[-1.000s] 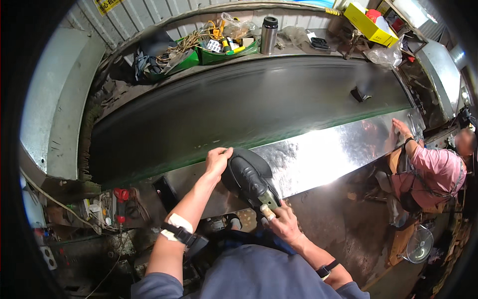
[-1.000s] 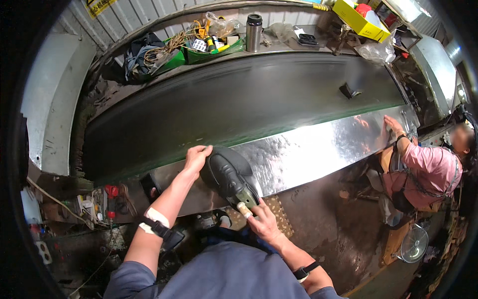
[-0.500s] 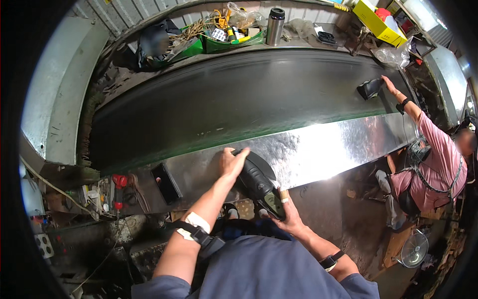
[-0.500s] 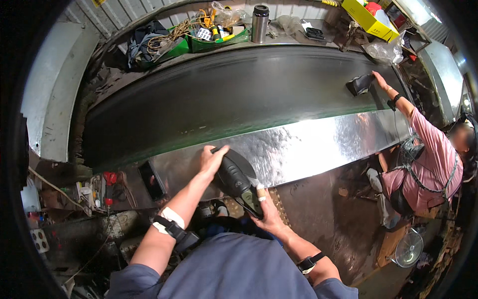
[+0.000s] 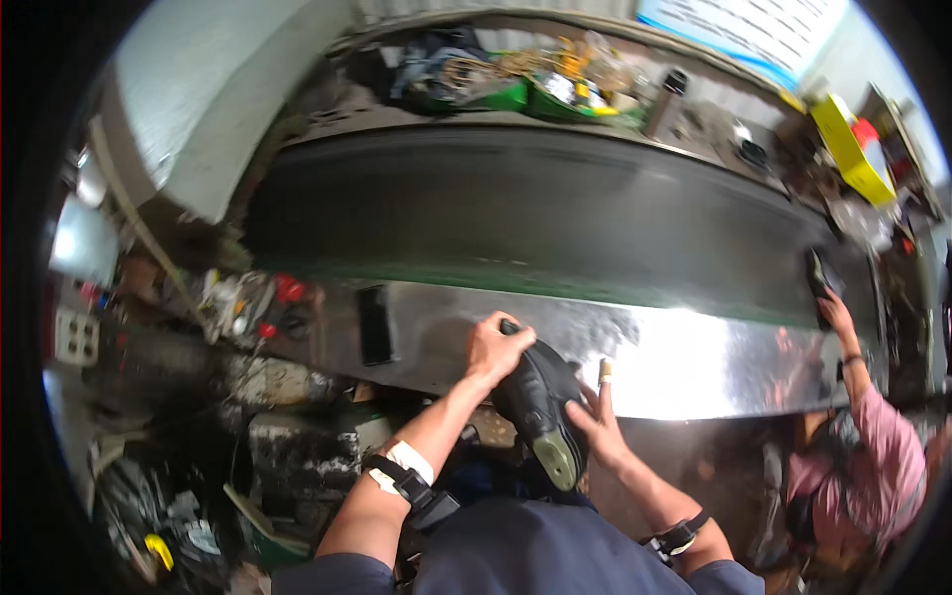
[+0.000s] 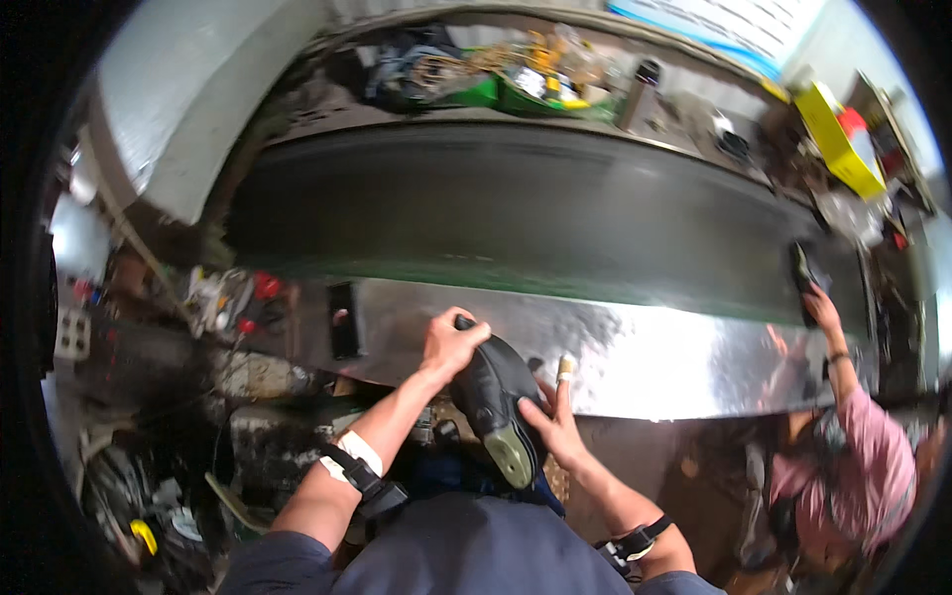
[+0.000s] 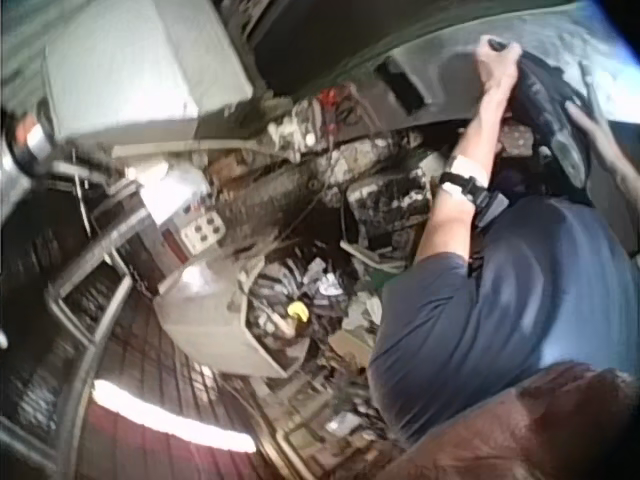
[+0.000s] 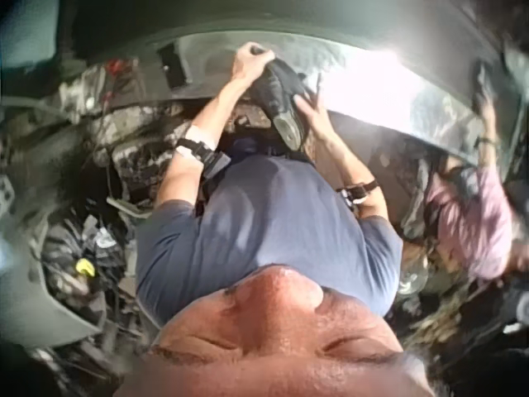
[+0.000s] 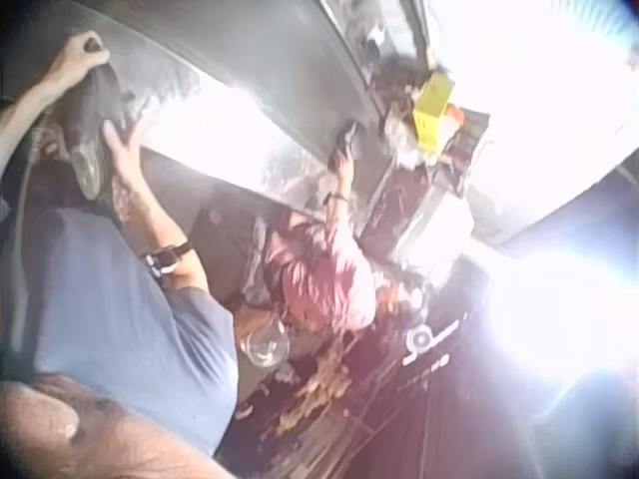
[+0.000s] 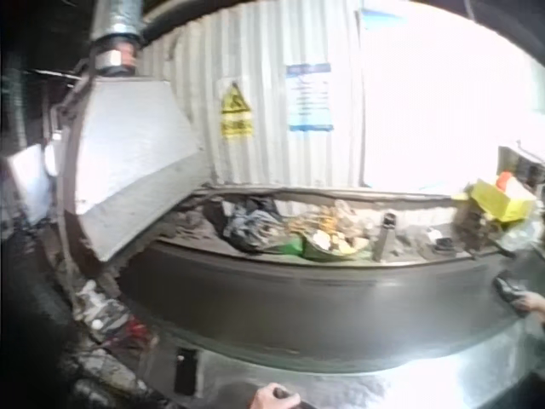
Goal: Operating a toe-lasting machine to shape the upper of the shoe over the last.
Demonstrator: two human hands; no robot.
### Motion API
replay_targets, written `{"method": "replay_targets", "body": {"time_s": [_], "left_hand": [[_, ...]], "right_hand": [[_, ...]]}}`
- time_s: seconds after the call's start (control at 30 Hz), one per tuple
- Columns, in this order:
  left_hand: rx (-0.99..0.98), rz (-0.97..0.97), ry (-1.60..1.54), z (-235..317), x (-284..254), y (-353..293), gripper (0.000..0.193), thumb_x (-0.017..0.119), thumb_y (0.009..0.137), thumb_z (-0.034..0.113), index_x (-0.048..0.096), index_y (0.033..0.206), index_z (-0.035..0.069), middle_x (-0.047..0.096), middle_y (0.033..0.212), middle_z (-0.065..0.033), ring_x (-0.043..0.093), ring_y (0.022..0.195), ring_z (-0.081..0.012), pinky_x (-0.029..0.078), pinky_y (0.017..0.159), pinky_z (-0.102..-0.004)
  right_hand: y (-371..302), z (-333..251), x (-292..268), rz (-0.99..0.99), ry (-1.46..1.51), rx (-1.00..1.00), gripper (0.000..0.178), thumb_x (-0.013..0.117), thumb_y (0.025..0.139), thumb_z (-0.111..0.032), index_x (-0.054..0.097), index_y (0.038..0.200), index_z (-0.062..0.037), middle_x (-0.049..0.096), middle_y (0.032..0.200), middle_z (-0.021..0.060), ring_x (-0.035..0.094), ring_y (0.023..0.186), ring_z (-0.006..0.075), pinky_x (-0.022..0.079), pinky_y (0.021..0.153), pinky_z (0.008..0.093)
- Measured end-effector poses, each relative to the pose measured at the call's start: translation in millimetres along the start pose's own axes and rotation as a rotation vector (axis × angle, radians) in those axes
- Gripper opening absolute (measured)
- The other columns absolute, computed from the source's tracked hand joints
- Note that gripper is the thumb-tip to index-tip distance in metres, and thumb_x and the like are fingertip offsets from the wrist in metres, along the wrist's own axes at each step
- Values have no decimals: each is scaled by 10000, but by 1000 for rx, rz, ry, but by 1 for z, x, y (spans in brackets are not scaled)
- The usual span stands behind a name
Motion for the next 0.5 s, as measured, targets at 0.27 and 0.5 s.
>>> {"method": "replay_targets", "body": {"time_s": [0.27,0.5], "left_hand": [[-11,421,-40,-7,-208,-91,418,788,734,369,679,933,18,675,771,-143,654,763,-228,515,742,-375],[-123,1045,-364,-121,-442,-292,524,552,970,479,677,1089,-16,721,1045,-199,678,1025,-305,492,888,-380]], "right_hand": [[1,-33,172,-242,-89,-78,572,632,997,-92,405,1510,22,667,1020,19,609,868,76,495,802,223],[-81,42,410,-714,-229,-4,477,635,1004,-78,493,1443,42,691,1050,32,609,886,61,488,788,209]]}}
Point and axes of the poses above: each hand's wrist, its own y-axis towards the middle knuckle, its own x-axis out of the palm, z = x × y, the point moved 9 cm from there along y, towards the middle knuckle
